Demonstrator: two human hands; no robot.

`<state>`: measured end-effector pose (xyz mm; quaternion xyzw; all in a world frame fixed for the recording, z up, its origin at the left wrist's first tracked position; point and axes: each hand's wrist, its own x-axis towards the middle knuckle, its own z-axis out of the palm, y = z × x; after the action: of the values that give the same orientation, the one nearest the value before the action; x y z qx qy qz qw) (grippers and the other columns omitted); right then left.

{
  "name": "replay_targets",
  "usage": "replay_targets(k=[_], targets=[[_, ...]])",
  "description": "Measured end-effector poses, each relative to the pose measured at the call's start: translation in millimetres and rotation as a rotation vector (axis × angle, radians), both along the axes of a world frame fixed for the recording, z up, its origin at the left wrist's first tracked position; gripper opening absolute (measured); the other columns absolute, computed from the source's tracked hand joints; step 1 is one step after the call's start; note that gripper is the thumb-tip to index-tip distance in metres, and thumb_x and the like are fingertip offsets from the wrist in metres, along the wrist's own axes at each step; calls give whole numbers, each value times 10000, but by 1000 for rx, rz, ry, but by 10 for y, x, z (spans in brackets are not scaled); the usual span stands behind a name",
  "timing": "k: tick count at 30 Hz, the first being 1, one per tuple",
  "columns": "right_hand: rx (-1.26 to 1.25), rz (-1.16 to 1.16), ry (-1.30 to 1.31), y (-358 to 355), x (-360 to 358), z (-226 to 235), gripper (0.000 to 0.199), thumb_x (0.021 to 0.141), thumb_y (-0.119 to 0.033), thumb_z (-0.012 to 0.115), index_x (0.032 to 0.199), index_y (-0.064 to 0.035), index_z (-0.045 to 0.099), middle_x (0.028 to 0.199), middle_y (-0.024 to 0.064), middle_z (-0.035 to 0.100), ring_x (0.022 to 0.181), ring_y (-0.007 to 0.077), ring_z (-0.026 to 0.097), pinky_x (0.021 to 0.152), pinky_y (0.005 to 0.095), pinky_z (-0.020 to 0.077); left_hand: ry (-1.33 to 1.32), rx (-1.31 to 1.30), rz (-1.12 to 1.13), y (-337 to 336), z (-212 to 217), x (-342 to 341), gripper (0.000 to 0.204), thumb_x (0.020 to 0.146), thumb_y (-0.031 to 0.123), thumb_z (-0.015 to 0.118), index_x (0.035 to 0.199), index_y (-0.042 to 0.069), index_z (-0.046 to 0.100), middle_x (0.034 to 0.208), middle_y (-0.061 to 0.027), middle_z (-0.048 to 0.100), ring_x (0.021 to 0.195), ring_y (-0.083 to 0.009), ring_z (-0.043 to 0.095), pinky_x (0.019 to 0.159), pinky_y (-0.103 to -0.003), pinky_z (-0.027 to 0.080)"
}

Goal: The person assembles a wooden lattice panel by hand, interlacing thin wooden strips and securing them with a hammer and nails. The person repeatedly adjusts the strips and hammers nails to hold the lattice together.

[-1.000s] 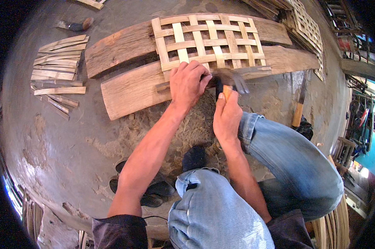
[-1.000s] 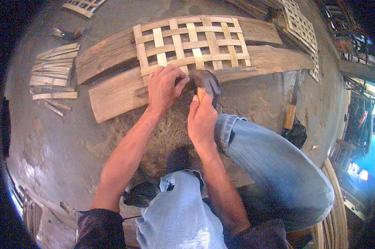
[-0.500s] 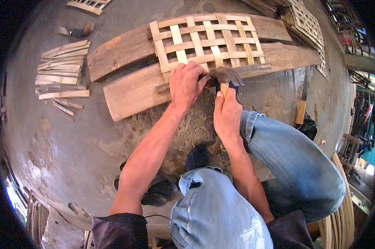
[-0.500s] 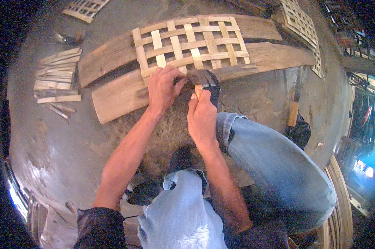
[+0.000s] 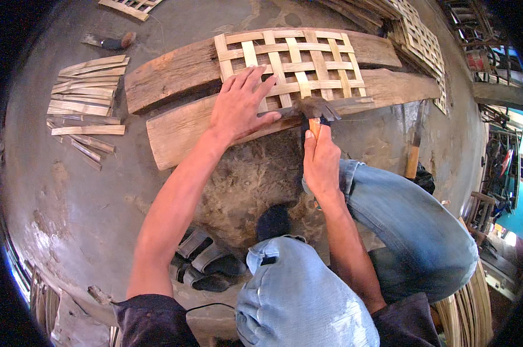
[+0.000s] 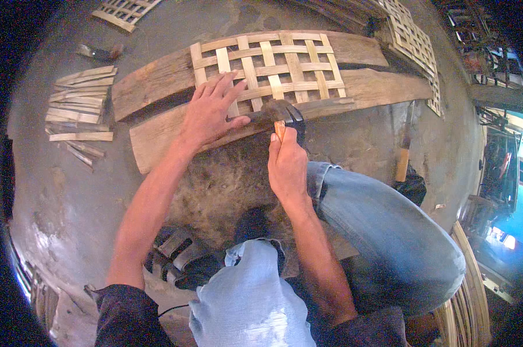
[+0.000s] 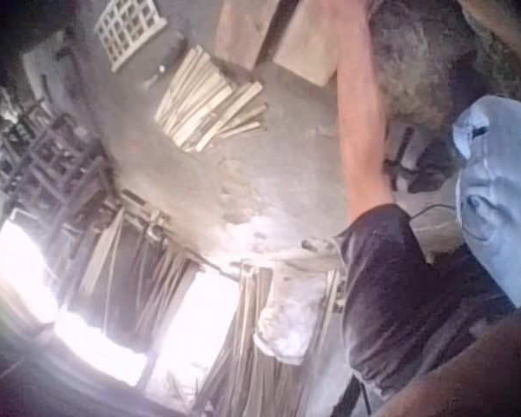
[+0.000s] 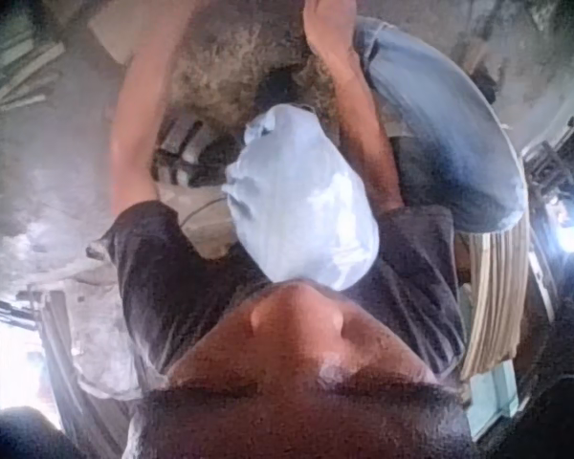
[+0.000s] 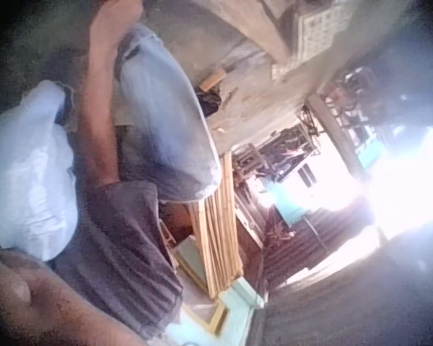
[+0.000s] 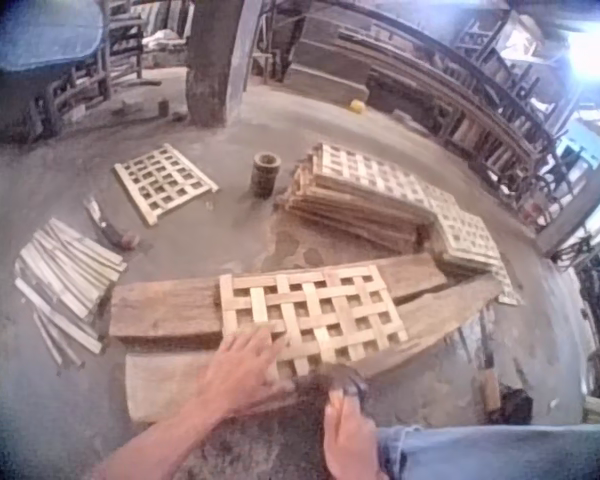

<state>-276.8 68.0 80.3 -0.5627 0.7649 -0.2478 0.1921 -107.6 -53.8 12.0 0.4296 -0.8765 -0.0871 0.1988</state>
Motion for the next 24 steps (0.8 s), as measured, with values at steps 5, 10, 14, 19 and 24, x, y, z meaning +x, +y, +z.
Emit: replay_targets(k=[5,10,14,19,24], targets=[[-116,-28,-11,-38,95,133,172,1017,-165,521,1066,-8,470,799,299,637,791,530,626,628,593,465,-126,36,1,10,-134,45,803,855,646,600,1503,200,441,1592,-109,353,1474,-301,310,1184,-490,272],[83,-29,51,-66,71,195,215,1011,-159,525,1132,13,483,842,302,642,829,522,632,663,583,478,-116,36,-2,2,-140,-10,821,845,639,616,1519,214,421,1601,-105,339,1479,-309,303,1180,-511,267],[-101,39,87,-52,118,202,196,1010,-164,527,1083,15,494,861,306,641,834,508,641,676,579,491,-120,37,-4,-23,-136,16,832,848,652,600,1529,216,404,1597,-111,344,1482,-312,299,1177,-520,269],[-20,-24,108,-43,82,276,203,1015,-180,515,1076,14,509,871,305,638,837,501,644,678,582,494,-106,41,1,3,-133,32,815,851,656,592,1516,216,424,1593,-115,348,1475,-307,309,1183,-511,267],[96,29,112,-72,108,5,222,1015,-165,515,1117,32,502,878,295,628,812,495,636,670,563,491,-69,6,6,-28,-120,-4,779,850,658,598,1481,218,470,1580,-115,364,1467,-287,323,1191,-501,268]])
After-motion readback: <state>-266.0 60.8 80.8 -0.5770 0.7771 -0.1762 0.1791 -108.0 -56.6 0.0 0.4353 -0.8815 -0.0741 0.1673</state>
